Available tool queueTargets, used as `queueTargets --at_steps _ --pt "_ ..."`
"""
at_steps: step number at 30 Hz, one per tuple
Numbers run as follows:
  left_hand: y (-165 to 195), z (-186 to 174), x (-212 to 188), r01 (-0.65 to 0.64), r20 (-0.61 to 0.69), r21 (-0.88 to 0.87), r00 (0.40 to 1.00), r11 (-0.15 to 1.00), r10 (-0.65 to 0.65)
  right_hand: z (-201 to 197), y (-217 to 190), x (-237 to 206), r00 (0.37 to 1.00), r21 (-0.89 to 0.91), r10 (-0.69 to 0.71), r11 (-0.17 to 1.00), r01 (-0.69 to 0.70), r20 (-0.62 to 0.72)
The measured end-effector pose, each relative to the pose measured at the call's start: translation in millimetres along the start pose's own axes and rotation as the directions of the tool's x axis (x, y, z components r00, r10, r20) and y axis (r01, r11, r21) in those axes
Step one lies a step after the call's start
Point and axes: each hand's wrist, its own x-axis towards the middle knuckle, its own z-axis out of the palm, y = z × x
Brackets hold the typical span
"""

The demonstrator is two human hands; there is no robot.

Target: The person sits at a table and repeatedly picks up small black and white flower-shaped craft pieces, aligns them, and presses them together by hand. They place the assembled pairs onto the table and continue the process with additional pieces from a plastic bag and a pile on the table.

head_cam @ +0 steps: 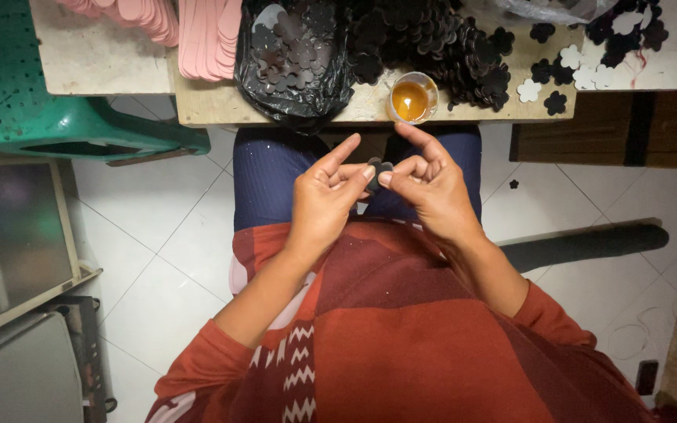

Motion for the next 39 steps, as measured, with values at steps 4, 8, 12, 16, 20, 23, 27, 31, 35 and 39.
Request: queueTargets --at_steps 4,8,12,16,20,23,27,31,35,39 --pt "-0.4 0.2 -2.9 0.009 0.037 -0.032 0.999 0.999 -0.008 -1.1 3.4 1.4 0.999 0.000 -0.010 1.000 0.010 -0.038" --pt "-0.5 1.7 -3.5 0.010 0.036 -0.029 0.999 1.000 -0.009 -2.4 5.2 3.2 0.998 -0.021 0.001 1.000 -0.002 -0.056" --pt "0.6 -0.6 -1.2 0.047 0.019 0.008 0.999 0.999 -0.047 -0.8 6.0 3.3 0.998 0.001 0.019 1.000 -0.019 -0.051" --pt "1.0 -3.7 1.1 0.069 0.021 -0.019 0.997 0.997 -0.068 0.0 3.0 4.1 1.000 -0.001 0.021 1.000 -0.021 -0.016" --pt "1.8 -8.1 2.0 0.077 0.056 0.004 0.996 0.997 -0.077 -2.5 -2.6 7.4 0.998 0.042 0.059 0.997 -0.059 0.001" --pt "2.8 -8.8 1.0 0.097 0.086 0.026 0.991 0.995 -0.099 -4.2 -3.6 6.6 0.999 0.022 0.019 1.000 -0.020 0.047" --pt "4.5 -2.6 -1.4 0.004 0.122 0.015 0.993 1.000 -0.005 -3.9 1.0 8.6 0.998 0.057 -0.035 0.998 0.032 0.043" --pt "4.8 5.2 -4.5 -0.006 0.102 -0.073 0.995 0.997 0.014 -4.2 5.4 9.2 1.000 0.126 -0.025 0.992 0.026 -0.014" --pt "4.3 6.1 -4.8 -0.018 0.085 -0.069 0.996 0.997 0.024 -4.3 5.4 7.8 0.999 0.143 -0.039 0.989 0.039 -0.006" --pt "5.4 4.0 -3.9 -0.017 0.058 -0.038 0.998 0.999 0.019 -4.2 1.9 7.3 0.998 0.102 -0.058 0.993 0.056 0.019"
